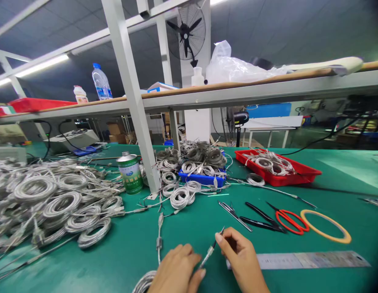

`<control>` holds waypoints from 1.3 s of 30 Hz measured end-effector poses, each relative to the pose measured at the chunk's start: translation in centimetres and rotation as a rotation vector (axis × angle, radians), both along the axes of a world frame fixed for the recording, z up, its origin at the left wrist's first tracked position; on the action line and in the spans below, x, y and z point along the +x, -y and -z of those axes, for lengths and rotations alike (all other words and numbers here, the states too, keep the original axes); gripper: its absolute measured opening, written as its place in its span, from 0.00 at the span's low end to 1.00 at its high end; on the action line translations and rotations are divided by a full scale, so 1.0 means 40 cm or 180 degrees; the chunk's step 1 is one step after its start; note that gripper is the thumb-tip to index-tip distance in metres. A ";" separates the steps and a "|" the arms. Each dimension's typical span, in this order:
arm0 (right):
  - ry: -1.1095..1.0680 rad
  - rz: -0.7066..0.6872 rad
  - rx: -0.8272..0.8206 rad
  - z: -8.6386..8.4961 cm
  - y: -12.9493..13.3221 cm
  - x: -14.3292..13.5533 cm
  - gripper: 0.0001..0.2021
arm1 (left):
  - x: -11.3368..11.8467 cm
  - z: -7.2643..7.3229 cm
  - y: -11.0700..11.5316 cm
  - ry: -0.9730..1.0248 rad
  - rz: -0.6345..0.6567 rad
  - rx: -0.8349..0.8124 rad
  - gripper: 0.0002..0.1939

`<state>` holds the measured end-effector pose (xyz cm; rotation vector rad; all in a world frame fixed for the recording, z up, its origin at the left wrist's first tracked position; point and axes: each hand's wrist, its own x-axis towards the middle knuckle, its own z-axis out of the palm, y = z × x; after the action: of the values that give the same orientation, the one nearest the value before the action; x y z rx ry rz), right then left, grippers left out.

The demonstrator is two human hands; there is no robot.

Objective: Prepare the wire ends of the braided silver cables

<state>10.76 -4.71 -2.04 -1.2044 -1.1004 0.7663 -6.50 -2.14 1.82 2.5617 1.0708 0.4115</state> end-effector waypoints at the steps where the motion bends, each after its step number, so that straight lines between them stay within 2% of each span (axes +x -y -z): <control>1: 0.0007 -0.0013 0.0032 -0.002 0.001 0.004 0.14 | 0.037 -0.011 0.004 0.0214 -0.0123 -0.0061 0.12; 4: 0.0003 -0.0027 0.0105 -0.002 -0.002 0.019 0.13 | 0.131 -0.020 0.001 0.0861 -0.0323 -0.0315 0.11; 6: -0.0041 -0.0013 0.0134 0.001 -0.008 0.026 0.13 | 0.162 -0.007 -0.009 0.1266 -0.0351 -0.0604 0.11; 11: -0.0288 -0.0292 0.0047 0.018 -0.024 0.017 0.13 | 0.146 0.030 -0.044 0.2168 -0.0415 -0.1969 0.16; 15: -0.0450 -0.0739 -0.0072 0.023 -0.021 -0.006 0.18 | 0.122 0.027 -0.054 0.2737 -0.0410 -0.2098 0.18; 19: -0.0442 -0.1151 -0.0099 0.011 -0.014 -0.021 0.17 | 0.124 0.018 -0.053 0.2919 -0.0413 -0.1984 0.17; 25: -0.0405 -0.1055 -0.0323 0.013 -0.011 -0.034 0.18 | 0.125 0.019 -0.042 0.3038 -0.0501 -0.1713 0.12; 27: -0.0409 -0.1013 -0.0382 0.019 -0.009 -0.032 0.17 | 0.125 0.020 -0.035 0.2910 -0.0592 -0.1920 0.13; 29: -0.0355 -0.0845 -0.0362 0.019 -0.006 -0.025 0.16 | 0.125 0.020 -0.030 0.2749 -0.0647 -0.2359 0.16; 32: -0.0336 -0.0411 -0.0239 0.009 -0.003 -0.004 0.14 | 0.128 0.018 -0.030 0.2962 -0.0619 -0.2751 0.19; 35: -0.0271 -0.0304 -0.0199 -0.005 -0.004 0.014 0.15 | 0.132 0.017 -0.033 0.3174 -0.0496 -0.2933 0.20; 39: -0.0043 -0.0348 -0.0061 -0.017 -0.009 0.020 0.12 | 0.133 0.016 -0.030 0.2796 -0.0336 -0.2873 0.21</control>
<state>11.57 -4.34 -1.36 -1.1606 -1.1576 0.8691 -1.20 -0.92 1.18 1.3070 0.7699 0.7589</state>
